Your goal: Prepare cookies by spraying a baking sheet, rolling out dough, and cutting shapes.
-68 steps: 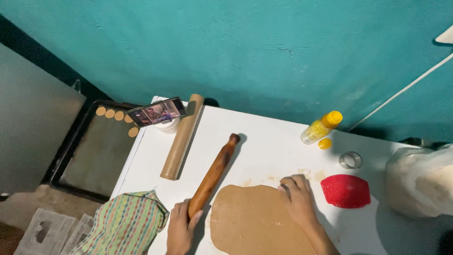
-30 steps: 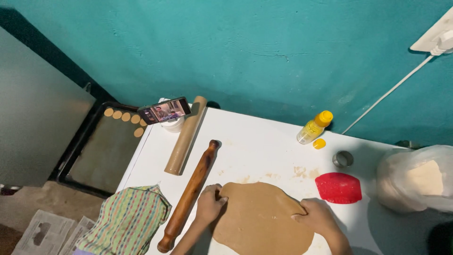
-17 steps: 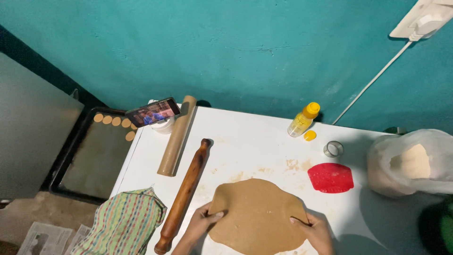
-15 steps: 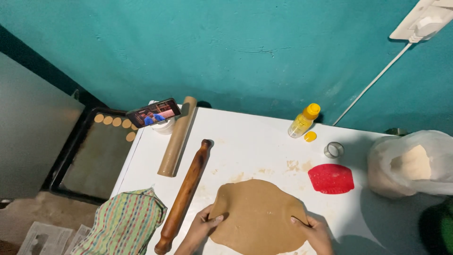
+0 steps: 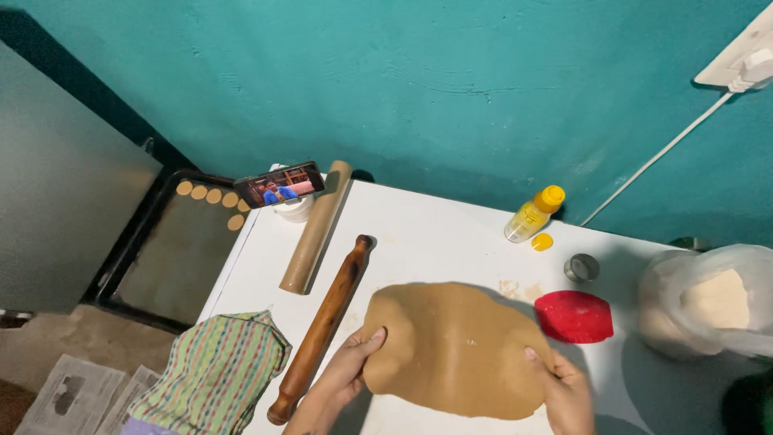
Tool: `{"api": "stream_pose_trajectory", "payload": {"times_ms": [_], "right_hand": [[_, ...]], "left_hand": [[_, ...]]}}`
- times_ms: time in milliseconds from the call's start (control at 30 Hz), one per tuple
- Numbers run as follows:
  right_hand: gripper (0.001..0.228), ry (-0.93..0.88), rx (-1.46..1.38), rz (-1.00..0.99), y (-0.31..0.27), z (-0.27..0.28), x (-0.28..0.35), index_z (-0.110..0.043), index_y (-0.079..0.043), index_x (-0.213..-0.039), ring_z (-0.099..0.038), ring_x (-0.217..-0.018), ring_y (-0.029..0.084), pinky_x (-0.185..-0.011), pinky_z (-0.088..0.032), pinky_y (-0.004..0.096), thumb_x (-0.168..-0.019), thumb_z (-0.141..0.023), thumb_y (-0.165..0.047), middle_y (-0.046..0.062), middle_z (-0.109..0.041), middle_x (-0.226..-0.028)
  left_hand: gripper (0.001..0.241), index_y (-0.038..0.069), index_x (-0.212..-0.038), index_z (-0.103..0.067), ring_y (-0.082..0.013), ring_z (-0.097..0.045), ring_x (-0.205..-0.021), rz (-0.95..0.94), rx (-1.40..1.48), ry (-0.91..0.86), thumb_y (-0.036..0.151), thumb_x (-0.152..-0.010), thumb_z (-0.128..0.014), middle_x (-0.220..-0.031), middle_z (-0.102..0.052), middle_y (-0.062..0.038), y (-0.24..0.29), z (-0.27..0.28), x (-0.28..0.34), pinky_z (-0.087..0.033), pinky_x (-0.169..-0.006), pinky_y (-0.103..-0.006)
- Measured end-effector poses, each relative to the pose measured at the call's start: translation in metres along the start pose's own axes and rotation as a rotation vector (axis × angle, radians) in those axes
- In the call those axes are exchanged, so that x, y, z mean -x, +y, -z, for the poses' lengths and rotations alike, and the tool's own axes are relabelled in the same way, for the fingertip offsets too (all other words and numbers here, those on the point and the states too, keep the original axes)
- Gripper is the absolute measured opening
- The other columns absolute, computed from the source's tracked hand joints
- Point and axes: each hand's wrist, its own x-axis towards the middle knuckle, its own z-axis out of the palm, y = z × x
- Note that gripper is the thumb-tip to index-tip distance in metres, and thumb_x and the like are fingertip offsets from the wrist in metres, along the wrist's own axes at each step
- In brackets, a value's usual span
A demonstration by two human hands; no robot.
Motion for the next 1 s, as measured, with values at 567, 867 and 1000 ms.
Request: {"api": "stream_pose_trajectory", "payload": {"times_ms": [567, 867, 1000], "right_hand": [[0.036, 0.163, -0.207, -0.347, 0.062, 0.008, 0.005, -0.064, -0.007, -0.122, -0.074, -0.098, 0.019, -0.086, -0.057, 0.037, -0.088, -0.072, -0.016, 0.007, -0.074, -0.11], [0.045, 0.134, -0.046, -0.284, 0.074, 0.017, 0.005, -0.062, 0.001, -0.122, -0.071, -0.096, 0.026, -0.082, -0.059, 0.042, -0.083, -0.082, -0.01, 0.015, -0.072, -0.105], [0.047, 0.144, 0.043, -0.268, 0.046, -0.004, 0.034, -0.062, -0.002, -0.121, -0.073, -0.095, 0.025, -0.082, -0.062, 0.041, -0.078, -0.082, -0.008, 0.013, -0.073, -0.105]], "left_hand": [[0.05, 0.011, -0.135, -0.057, -0.0139, -0.059, -0.071, -0.136, -0.219, 0.404, 0.014, -0.089, -0.078, -0.106, -0.072, -0.012, -0.068, 0.023, -0.02, -0.048, -0.067, -0.03], [0.051, 0.005, -0.132, -0.049, -0.0189, -0.074, -0.084, -0.078, -0.205, 0.363, 0.012, -0.09, -0.075, -0.107, -0.073, -0.011, -0.061, 0.016, -0.008, -0.058, -0.073, -0.0302], [0.065, 0.006, -0.143, -0.042, -0.0213, -0.073, -0.094, -0.138, -0.505, 0.447, 0.017, -0.089, -0.078, -0.113, -0.071, -0.012, -0.039, -0.025, 0.036, -0.058, -0.083, -0.0341]]}}
